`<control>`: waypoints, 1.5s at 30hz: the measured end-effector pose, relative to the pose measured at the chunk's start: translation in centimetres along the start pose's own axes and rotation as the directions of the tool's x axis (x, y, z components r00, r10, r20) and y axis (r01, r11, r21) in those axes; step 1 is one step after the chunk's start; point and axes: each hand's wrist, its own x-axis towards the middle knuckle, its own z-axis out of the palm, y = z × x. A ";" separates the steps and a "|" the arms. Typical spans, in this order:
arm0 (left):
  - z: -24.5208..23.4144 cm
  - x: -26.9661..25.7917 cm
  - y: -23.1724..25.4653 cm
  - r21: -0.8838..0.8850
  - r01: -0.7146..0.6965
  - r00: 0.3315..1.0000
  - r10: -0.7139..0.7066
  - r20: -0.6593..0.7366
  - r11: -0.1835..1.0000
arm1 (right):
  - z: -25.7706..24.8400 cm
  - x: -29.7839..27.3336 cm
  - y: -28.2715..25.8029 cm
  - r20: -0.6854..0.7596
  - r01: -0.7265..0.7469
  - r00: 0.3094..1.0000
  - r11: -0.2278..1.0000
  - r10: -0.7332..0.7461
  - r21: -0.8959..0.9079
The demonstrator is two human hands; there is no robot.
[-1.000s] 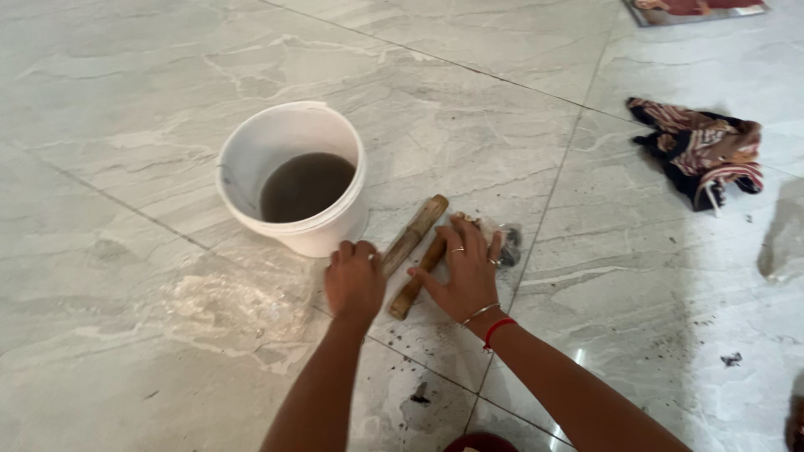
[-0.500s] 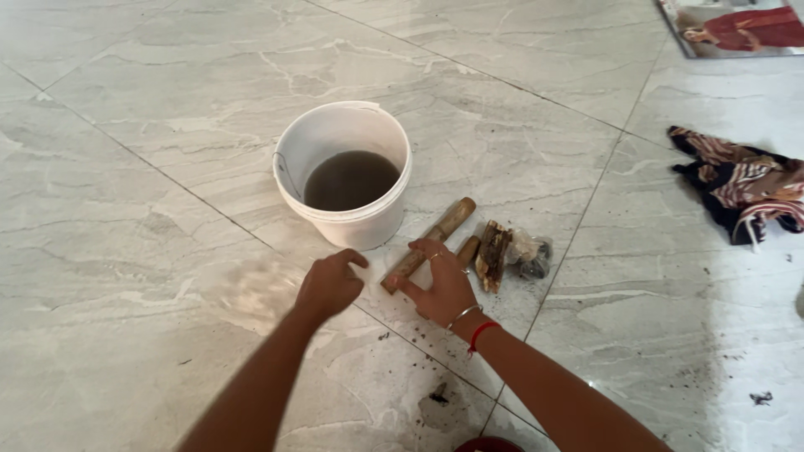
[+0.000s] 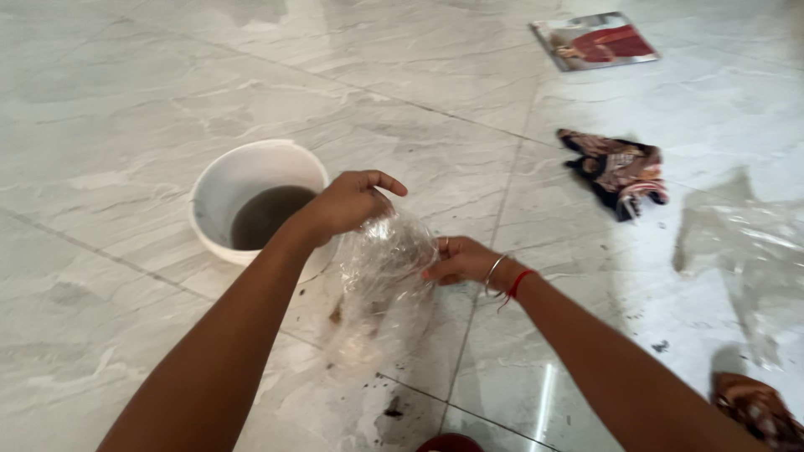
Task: The person cleans a black mat with a cloth, then organizes shoes on a shelf and places a wooden stick into a plastic bag.
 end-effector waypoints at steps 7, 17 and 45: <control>4.3 5.9 2.5 -0.022 -0.197 0.977 0.195 -0.091 0.980 | -11.0 -7.6 1.1 -0.220 -0.061 0.975 0.992 0.035 -0.110; 13.6 13.5 6.0 -0.098 -0.279 0.910 0.231 -0.344 0.955 | -17.0 -18.7 8.2 -0.626 -0.132 0.757 0.982 0.187 0.134; 18.4 21.3 -0.3 -0.072 -0.116 0.787 0.048 -0.615 0.991 | -23.4 -20.2 19.4 -0.830 0.199 0.489 0.893 0.268 0.405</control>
